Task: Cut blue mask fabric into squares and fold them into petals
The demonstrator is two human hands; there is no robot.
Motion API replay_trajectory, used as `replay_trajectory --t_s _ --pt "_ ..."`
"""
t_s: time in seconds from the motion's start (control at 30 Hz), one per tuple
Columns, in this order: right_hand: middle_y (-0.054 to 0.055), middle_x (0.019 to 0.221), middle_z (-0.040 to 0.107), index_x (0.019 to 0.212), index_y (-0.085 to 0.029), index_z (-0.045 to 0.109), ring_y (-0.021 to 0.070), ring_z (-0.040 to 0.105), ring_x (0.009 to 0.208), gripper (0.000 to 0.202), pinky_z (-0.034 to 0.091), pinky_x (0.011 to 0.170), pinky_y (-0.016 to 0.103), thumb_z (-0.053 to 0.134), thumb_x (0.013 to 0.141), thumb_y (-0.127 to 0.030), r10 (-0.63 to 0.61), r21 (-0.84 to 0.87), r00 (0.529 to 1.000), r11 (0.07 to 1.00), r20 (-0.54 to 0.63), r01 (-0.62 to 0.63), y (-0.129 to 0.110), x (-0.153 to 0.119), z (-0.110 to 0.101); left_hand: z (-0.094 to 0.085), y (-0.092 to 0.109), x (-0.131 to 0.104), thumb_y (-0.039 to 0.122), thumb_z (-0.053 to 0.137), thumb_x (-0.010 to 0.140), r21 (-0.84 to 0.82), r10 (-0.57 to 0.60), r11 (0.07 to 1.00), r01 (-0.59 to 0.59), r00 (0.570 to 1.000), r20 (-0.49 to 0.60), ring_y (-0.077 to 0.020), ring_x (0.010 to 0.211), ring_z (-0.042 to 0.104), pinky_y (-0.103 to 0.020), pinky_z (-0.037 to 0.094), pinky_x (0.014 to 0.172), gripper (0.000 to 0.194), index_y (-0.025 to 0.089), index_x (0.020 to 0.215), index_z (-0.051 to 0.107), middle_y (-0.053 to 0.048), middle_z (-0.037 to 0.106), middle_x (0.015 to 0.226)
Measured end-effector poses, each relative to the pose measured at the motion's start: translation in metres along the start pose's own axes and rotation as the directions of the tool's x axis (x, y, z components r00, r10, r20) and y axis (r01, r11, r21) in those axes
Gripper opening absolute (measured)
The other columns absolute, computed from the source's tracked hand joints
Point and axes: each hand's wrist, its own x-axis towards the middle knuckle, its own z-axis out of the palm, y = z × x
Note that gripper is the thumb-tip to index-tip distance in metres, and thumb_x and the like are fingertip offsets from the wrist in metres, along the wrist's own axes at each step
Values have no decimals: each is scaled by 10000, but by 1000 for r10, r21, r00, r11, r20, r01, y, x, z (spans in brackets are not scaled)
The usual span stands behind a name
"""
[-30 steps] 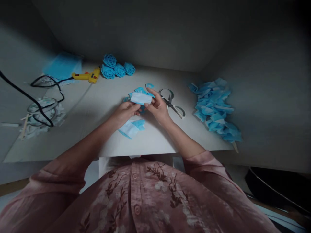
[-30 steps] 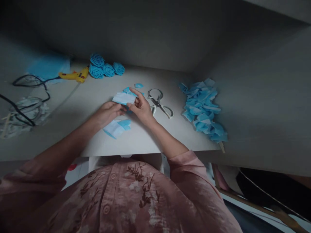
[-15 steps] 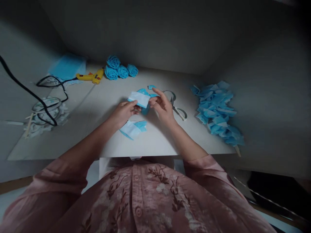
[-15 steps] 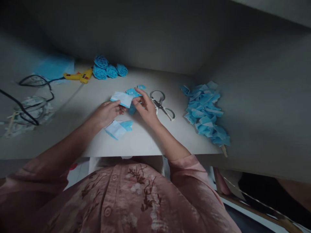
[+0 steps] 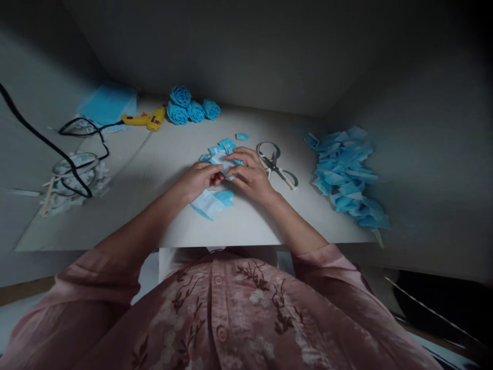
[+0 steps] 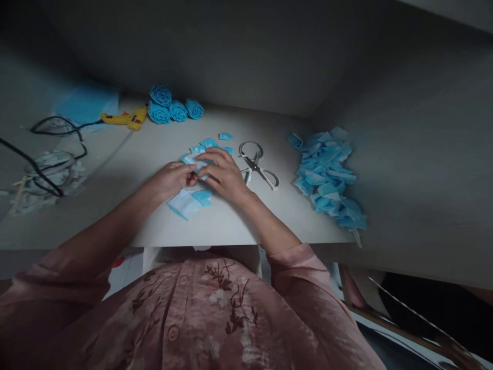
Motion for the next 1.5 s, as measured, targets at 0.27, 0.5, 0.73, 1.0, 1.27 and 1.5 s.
replay_trajectory --t_s 0.27,0.5,0.73,1.0,1.27,1.5 --pt "54 1398 720 987 -307 827 292 566 1397 240 423 1215 570 639 1031 -449 95 -10 995 995 -36 -96 0 0 2 1 0 3 188 703 861 202 124 975 -97 984 -124 -81 514 494 -247 368 561 299 143 569 656 -16 611 560" --pt "103 1375 720 955 -257 797 275 644 1338 326 453 1191 520 688 975 -564 361 278 929 903 -77 -328 -5 0 5 3 1 -1 277 719 840 323 182 935 -147 980 -83 -91 530 486 -252 381 567 305 154 566 669 -14 614 559" --pt "100 1203 758 864 -243 751 270 667 1281 443 488 1125 453 785 838 -684 523 524 851 740 -55 -421 -4 1 12 5 4 -4 280 714 846 350 157 928 -129 986 -54 -95 535 491 -244 387 569 308 159 566 668 -13 596 547" --pt "23 937 696 1080 -251 682 181 605 826 578 521 822 364 811 775 -724 584 582 811 646 38 -494 -6 2 13 1 1 -3 294 722 842 371 154 920 -129 987 -37 -90 531 493 -239 368 551 307 152 575 671 -17 596 560" --pt "-18 887 621 1361 -275 540 182 602 807 747 525 800 347 841 782 -638 555 682 830 589 49 -434 -4 3 18 -1 -2 -2 430 809 730 340 201 920 -194 979 16 -94 557 488 -248 375 552 314 165 642 665 -15 623 624" --pt "-27 856 583 1435 -298 477 171 562 772 750 537 794 330 812 845 -616 504 673 860 608 82 -421 -1 -3 24 1 3 0 307 767 692 249 233 943 -223 972 -13 -92 578 514 -244 409 588 183 175 652 645 4 625 634"
